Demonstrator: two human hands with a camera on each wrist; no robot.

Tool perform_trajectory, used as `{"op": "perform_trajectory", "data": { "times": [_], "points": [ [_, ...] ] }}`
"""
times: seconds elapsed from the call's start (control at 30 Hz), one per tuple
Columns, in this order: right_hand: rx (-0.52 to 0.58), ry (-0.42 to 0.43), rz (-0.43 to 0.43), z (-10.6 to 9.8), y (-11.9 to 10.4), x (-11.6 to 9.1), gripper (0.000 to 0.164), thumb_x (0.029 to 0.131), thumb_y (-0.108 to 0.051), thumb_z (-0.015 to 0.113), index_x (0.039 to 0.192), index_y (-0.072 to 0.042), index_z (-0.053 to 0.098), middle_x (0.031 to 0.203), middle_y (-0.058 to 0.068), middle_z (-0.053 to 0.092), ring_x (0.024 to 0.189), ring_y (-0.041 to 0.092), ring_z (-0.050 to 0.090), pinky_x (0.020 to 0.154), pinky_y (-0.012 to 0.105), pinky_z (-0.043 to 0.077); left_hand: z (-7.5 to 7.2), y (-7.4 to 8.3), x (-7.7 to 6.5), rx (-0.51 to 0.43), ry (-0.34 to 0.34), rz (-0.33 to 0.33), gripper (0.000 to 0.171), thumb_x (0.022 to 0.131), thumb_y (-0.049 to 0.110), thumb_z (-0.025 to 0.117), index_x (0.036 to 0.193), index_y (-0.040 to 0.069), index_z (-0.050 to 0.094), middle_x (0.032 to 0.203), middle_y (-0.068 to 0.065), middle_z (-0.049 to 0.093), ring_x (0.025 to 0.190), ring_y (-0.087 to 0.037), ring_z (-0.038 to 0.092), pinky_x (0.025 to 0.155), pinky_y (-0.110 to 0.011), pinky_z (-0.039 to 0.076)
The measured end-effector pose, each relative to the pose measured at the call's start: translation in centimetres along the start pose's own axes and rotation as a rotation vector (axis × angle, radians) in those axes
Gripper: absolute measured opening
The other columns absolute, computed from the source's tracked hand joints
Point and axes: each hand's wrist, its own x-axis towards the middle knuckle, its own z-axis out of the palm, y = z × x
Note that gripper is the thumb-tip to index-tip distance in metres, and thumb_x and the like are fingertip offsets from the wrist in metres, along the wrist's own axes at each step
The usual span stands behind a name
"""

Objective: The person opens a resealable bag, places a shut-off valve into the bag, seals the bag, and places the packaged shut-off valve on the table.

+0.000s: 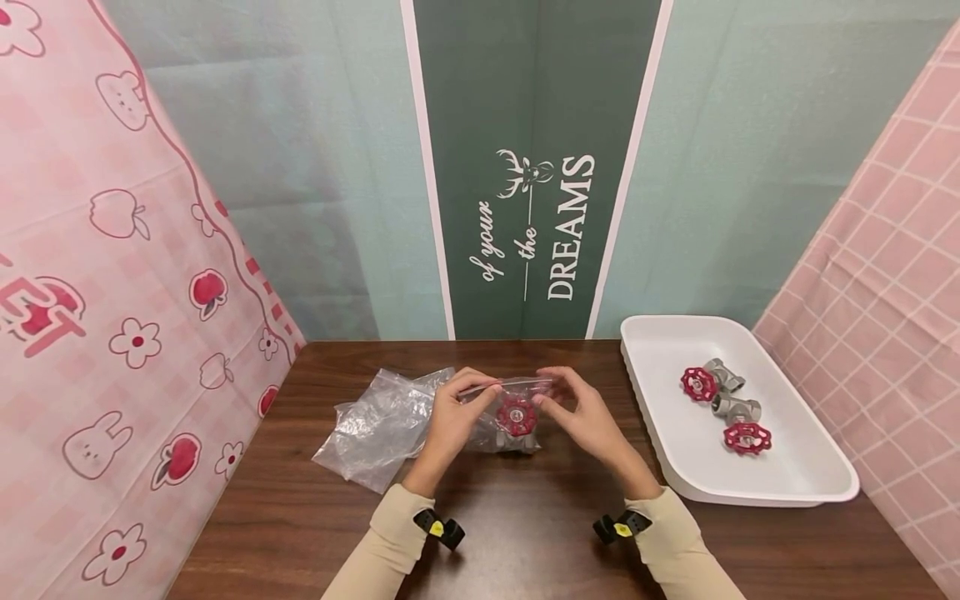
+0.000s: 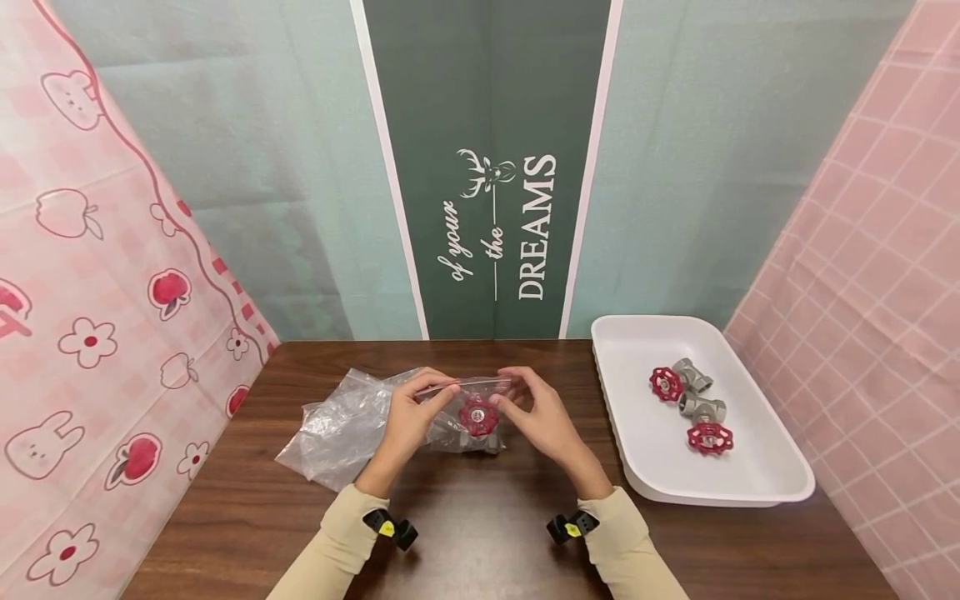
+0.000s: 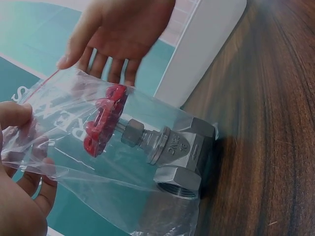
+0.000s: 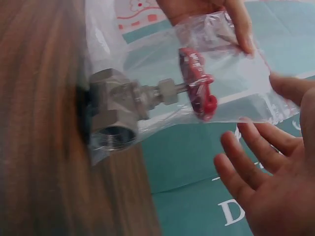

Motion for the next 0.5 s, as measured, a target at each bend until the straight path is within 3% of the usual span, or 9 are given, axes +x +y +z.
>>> {"op": "perform_trajectory", "data": {
  "times": [0.2, 0.37, 0.5],
  "points": [
    [0.048, -0.205, 0.085, 0.9, 1.2, -0.8, 0.065, 0.094, -0.026, 0.084, 0.148, -0.012, 0.051, 0.134, 0.012, 0.067, 0.123, 0.030, 0.065, 0.106, 0.058, 0.054, 0.0, -0.1, 0.1, 0.007, 0.002, -0.009, 0.009, 0.093, 0.004, 0.081, 0.102, 0.001, 0.081, 0.101, -0.018, 0.075, 0.098, -0.007, 0.069, 0.091, -0.021, 0.055],
    [0.024, -0.323, 0.131, 2.1, 2.0, -1.4, 0.082, 0.091, -0.020, 0.087, 0.156, -0.006, 0.040, 0.141, 0.018, 0.064, 0.127, 0.036, 0.066, 0.104, 0.056, 0.056, -0.1, 0.0, 0.1, 0.021, -0.014, -0.044, 0.009, 0.095, 0.008, 0.080, 0.103, 0.004, 0.081, 0.104, -0.015, 0.075, 0.101, -0.009, 0.069, 0.093, -0.023, 0.055],
    [-0.017, -0.318, 0.106, 2.9, 2.6, -1.7, 0.080, 0.092, -0.017, 0.085, 0.157, -0.003, 0.040, 0.138, 0.018, 0.067, 0.121, 0.030, 0.068, 0.100, 0.049, 0.059, -0.1, 0.0, 0.0, 0.016, -0.027, -0.065, 0.010, 0.097, 0.011, 0.079, 0.105, 0.005, 0.081, 0.105, -0.014, 0.075, 0.103, -0.009, 0.069, 0.093, -0.023, 0.055]
  ]
}}
